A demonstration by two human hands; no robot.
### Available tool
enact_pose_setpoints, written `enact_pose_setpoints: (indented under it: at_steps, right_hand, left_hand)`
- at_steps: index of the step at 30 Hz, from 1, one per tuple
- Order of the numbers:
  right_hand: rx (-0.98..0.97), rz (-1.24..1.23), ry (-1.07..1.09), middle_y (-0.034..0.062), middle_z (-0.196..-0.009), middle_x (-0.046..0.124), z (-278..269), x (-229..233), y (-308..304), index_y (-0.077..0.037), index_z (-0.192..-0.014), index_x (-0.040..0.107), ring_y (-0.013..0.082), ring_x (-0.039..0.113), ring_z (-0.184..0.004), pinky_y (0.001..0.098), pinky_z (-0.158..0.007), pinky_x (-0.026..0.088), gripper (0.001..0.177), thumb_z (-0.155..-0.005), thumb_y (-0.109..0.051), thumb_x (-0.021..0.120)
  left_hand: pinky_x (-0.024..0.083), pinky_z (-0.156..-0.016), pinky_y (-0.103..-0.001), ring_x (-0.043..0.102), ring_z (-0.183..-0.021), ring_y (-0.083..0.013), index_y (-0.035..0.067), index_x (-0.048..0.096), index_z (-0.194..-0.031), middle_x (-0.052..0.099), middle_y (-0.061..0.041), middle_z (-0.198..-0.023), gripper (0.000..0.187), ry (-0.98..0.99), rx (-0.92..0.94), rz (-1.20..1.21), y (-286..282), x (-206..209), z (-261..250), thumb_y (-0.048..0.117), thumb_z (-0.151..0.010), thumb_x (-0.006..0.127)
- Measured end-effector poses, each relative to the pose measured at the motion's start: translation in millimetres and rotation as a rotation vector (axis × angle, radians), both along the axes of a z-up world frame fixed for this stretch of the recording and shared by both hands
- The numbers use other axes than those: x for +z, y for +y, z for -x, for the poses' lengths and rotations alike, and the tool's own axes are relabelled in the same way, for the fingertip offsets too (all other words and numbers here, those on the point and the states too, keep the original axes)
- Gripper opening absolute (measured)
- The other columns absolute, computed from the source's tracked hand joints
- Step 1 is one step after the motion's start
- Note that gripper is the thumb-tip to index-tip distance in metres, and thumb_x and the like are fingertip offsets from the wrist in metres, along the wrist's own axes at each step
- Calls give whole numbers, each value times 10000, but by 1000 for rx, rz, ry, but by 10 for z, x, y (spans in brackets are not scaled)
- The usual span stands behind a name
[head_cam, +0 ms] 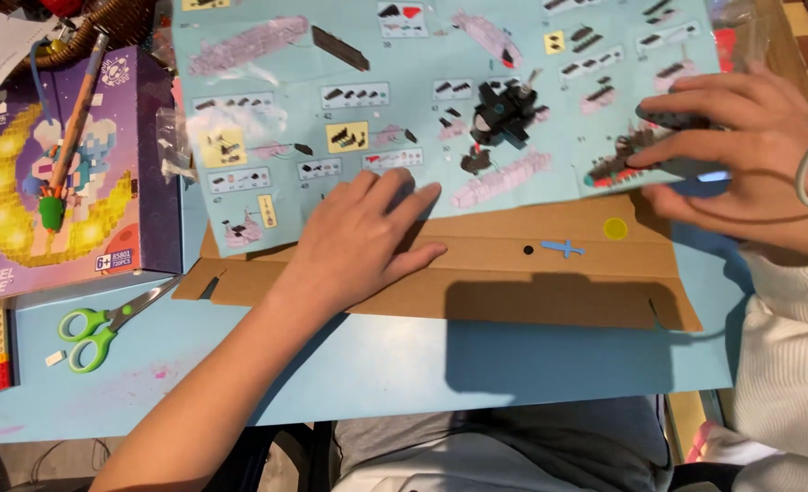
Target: Assembling a plastic model ship by following printed instructions and snapping pieces together
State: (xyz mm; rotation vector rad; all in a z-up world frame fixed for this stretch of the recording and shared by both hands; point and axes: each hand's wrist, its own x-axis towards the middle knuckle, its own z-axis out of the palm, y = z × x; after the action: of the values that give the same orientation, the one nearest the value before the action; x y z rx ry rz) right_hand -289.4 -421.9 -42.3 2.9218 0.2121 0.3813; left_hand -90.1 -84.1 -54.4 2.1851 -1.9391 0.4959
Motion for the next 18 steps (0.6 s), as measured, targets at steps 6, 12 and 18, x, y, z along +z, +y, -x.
enact_pose_setpoints:
  at_steps: [6,12,18]
  right_hand:
    - [4,-288,-193,67,-1076,714,-85,204,144,-72,-1064,733,309,630,-1039,449,-955,467,32,-1077,-88,708]
    - [-107,-348,-217,121,-952,634,-115,46,-60,-63,-1185,730,324,583,-954,429,-843,432,144,-1134,-168,645]
    - [-91,-391,-325,90,-967,648,-153,12,-49,-32,-1238,757,323,577,-1015,415,-918,423,128,-1204,-84,645]
  left_hand:
    - [419,-662,-370,509,-839,-264,158,571,-1210,543,-45,-977,568,-163,167,-23,-40,64,-48,609,-873,654]
    - [389,-572,-369,522,-653,-257,128,563,-776,556,-24,-712,273,-256,124,87,-71,163,-201,251,-1011,625]
    - [362,-433,-485,455,-487,-411,53,424,-812,544,-105,-597,341,69,251,-161,-170,546,-327,240,-1096,443]
